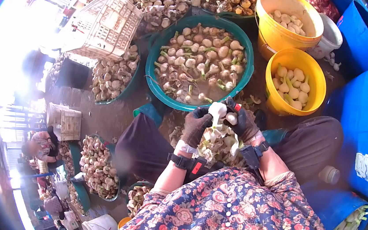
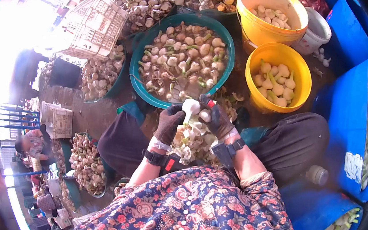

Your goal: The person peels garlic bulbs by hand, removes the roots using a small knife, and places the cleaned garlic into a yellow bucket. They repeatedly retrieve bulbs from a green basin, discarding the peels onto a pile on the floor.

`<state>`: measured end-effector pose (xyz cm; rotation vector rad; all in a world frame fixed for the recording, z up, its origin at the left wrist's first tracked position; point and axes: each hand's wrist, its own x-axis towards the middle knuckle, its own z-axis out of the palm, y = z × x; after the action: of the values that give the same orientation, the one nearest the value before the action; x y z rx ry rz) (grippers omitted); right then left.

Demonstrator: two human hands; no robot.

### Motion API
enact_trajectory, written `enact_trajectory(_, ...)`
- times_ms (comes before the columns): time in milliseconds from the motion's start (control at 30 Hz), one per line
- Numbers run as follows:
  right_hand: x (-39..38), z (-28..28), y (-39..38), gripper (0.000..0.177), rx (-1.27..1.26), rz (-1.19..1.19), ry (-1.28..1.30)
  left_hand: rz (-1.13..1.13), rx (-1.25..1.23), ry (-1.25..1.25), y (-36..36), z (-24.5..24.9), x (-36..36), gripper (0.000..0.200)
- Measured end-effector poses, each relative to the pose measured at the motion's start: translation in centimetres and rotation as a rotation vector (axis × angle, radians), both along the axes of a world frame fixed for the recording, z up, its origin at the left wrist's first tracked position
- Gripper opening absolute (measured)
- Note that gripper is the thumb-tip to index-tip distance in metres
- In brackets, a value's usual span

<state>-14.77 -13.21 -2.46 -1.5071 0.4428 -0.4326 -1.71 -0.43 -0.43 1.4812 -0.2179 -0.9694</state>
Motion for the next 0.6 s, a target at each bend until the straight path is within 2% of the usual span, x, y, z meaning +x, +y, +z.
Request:
enact_trajectory(133, 0.9, 1.8, -1.1, 0.045, 0.462, 0.115, -0.084, 0.018, -0.034, -0.050, 0.0, 1.9, 1.4, 0.032)
enact_trajectory(267, 1.0, 2.4, -0.9, 0.043, 0.342, 0.268, 0.199, -0.128, -0.042, -0.050, 0.0, 1.9, 1.5, 0.037)
enact_trajectory(300, 0.9, 2.2, -0.7, 0.041, 0.306, 0.308, 0.072, -0.139, -0.069, -0.031, 0.0, 1.9, 1.3, 0.037)
enact_trajectory(367, 0.5, 2.2, -0.5, 0.042, 0.548, 0.377, 0.087, -0.157, -0.123, 0.006, 0.2, 2.0, 1.0, 0.038)
enact_trajectory(433, 0.4, 0.2, -0.1, 0.039, 0.301, 0.338, -0.174, -0.059, -0.074, -0.020, 0.6, 1.3, 1.5, 0.035)
enact_trajectory(467, 0.5, -1.0, 0.0, 0.038, 0.175, 0.317, -0.301, -0.024, 0.004, -0.159, 0.7, 0.8, 2.0, 0.033)
enact_trajectory(500, 0.6, -1.9, -0.1, 0.042, 0.373, 0.312, -0.276, 0.012, 0.084, -0.298, 0.9, 0.3, 2.5, 0.031)
enact_trajectory(533, 1.0, -1.5, -0.2, 0.046, 0.572, 0.305, -0.250, -0.017, 0.270, -0.588, 1.4, -0.5, 3.3, 0.030)
enact_trajectory(600, 1.1, 0.7, -0.5, 0.044, 1.478, 0.402, -0.487, -0.270, 0.526, -0.716, 2.6, -1.5, 4.7, 0.031)
